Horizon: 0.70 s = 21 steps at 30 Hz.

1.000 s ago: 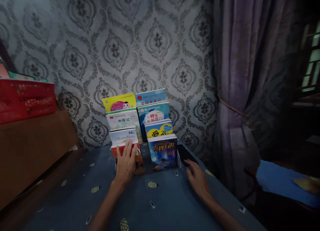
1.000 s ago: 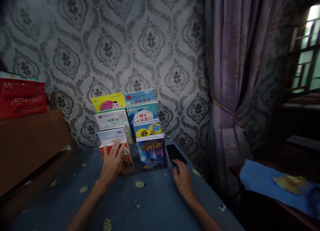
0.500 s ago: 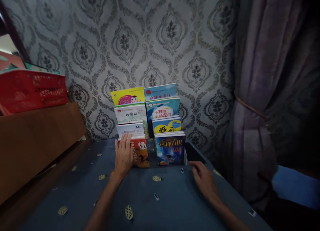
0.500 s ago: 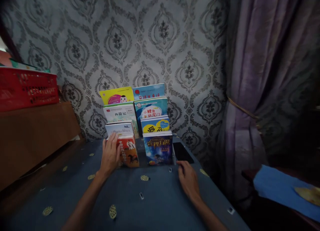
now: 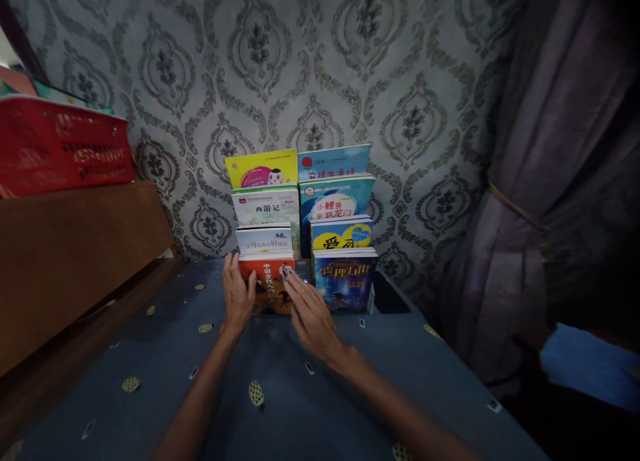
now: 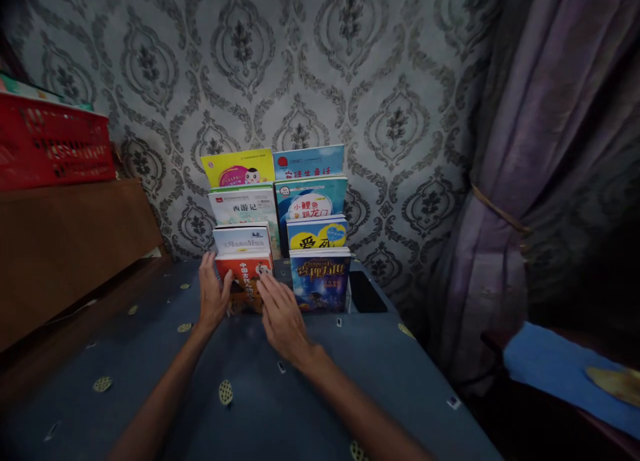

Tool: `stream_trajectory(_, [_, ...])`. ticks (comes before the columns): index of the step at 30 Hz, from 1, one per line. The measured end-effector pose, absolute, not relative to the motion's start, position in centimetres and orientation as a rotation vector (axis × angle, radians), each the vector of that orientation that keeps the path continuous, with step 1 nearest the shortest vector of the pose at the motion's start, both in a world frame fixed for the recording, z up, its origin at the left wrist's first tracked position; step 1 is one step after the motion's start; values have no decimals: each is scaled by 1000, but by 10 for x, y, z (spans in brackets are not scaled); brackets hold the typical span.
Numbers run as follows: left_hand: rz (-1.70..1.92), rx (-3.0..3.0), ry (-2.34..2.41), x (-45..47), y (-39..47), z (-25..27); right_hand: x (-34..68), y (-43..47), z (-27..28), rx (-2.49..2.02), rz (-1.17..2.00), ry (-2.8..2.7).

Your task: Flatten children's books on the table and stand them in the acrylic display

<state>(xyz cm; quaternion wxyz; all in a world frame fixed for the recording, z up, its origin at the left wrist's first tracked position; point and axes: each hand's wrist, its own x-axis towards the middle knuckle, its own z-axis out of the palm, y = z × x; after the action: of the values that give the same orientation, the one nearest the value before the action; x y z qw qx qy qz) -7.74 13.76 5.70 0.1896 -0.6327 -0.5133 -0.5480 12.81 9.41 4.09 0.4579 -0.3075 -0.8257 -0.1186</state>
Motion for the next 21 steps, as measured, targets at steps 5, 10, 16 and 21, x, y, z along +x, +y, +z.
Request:
stream_trajectory(5, [-1173,-1801,-1439,-72,133,67,108,117,58,-844,-381,-1971])
stream_trajectory(10, [-1071,-1813,-1416,-70,138,69,105,138,57,-918,-409,-1949])
stream_trajectory(16, [-1080,-1799,-1380,-71,142,69,104,143,56,-927,-418,-1930])
stream_trajectory(21, [-1076,-1791,-1360,-72,145,68,104,143,57,-933,-386,-1937])
